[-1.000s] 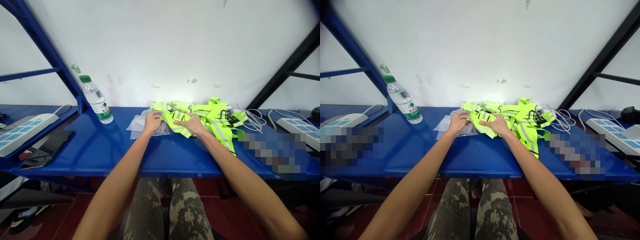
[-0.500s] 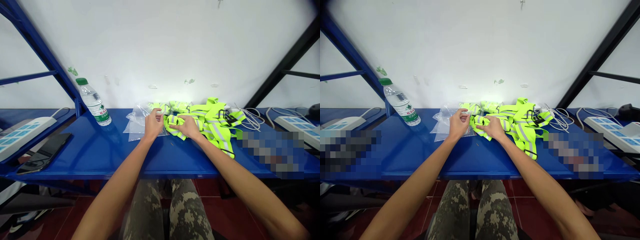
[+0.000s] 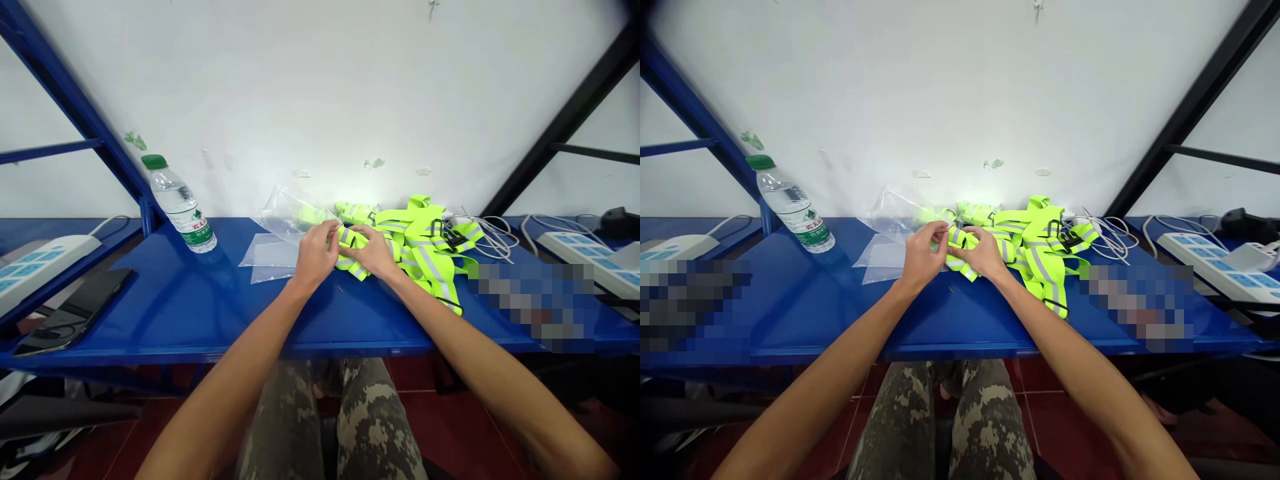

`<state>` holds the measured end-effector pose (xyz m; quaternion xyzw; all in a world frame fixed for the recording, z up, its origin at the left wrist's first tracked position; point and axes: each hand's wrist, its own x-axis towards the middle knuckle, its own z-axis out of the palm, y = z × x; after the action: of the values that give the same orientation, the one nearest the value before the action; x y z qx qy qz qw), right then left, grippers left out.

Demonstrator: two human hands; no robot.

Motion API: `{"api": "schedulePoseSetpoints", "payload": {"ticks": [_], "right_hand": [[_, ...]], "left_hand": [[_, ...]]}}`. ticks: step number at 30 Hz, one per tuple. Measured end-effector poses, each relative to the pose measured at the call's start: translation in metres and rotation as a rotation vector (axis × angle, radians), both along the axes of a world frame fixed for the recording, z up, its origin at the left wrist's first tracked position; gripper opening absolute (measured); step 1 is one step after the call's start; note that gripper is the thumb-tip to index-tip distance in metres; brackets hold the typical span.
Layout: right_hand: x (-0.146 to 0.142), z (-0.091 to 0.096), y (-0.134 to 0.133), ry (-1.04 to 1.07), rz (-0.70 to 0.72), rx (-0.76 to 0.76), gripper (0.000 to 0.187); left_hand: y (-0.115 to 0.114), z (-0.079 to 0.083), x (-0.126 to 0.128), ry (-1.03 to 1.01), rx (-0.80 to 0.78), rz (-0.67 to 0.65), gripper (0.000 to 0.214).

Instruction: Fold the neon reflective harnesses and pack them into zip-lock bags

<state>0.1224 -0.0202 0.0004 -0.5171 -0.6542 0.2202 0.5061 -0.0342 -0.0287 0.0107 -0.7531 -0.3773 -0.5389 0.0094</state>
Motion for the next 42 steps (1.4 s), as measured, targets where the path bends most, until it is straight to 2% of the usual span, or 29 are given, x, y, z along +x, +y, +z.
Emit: {"api": "schedulePoseSetpoints", "payload": {"ticks": [3, 6, 11, 14, 20, 26, 29, 34, 37, 39, 42], "right_hand": [[-0.001, -0.005, 0.001, -0.034, 0.084, 0.033, 0.066], [-0.003, -0.007, 0.0, -0.091, 0.115, 0.073, 0.067], [-0.004, -0.004, -0.005, -0.131, 0.177, 0.173, 0.055], [-0.003, 0.001, -0.006, -0.084, 0.178, 0.135, 0.045], [0.002, 0.004, -0.001, 0.076, 0.044, 0.058, 0.05], [0.006, 0.001, 0.005, 0.228, -0.004, 0.016, 0.057], [0.006, -0.003, 0.007, 0.22, -0.045, 0.033, 0.055], [0.007, -0.013, 0.015, 0.173, -0.15, -0.019, 0.046], [0.011, -0.015, 0.02, 0.179, -0.147, 0.02, 0.04], [0.013, -0.014, 0.021, 0.195, -0.141, 0.043, 0.038], [0.011, -0.013, 0.018, 0.237, -0.158, -0.006, 0.039]], "left_hand": [[-0.002, 0.0, 0.001, 0.022, 0.052, 0.041, 0.018], [-0.004, 0.002, 0.001, 0.051, 0.093, 0.055, 0.018], [-0.007, 0.006, 0.003, 0.173, 0.117, 0.071, 0.014], [-0.007, 0.007, 0.002, 0.163, 0.078, 0.089, 0.014], [-0.003, 0.004, 0.0, 0.176, -0.018, 0.036, 0.019], [-0.006, 0.0, 0.003, 0.25, -0.065, 0.109, 0.027], [-0.009, -0.002, 0.007, 0.259, -0.078, 0.062, 0.024], [-0.015, -0.006, 0.016, 0.318, -0.059, -0.039, 0.02], [-0.02, -0.008, 0.022, 0.29, -0.085, -0.068, 0.021], [-0.023, -0.009, 0.025, 0.29, -0.087, -0.069, 0.028], [-0.025, -0.012, 0.029, 0.334, -0.098, -0.013, 0.05]]}}
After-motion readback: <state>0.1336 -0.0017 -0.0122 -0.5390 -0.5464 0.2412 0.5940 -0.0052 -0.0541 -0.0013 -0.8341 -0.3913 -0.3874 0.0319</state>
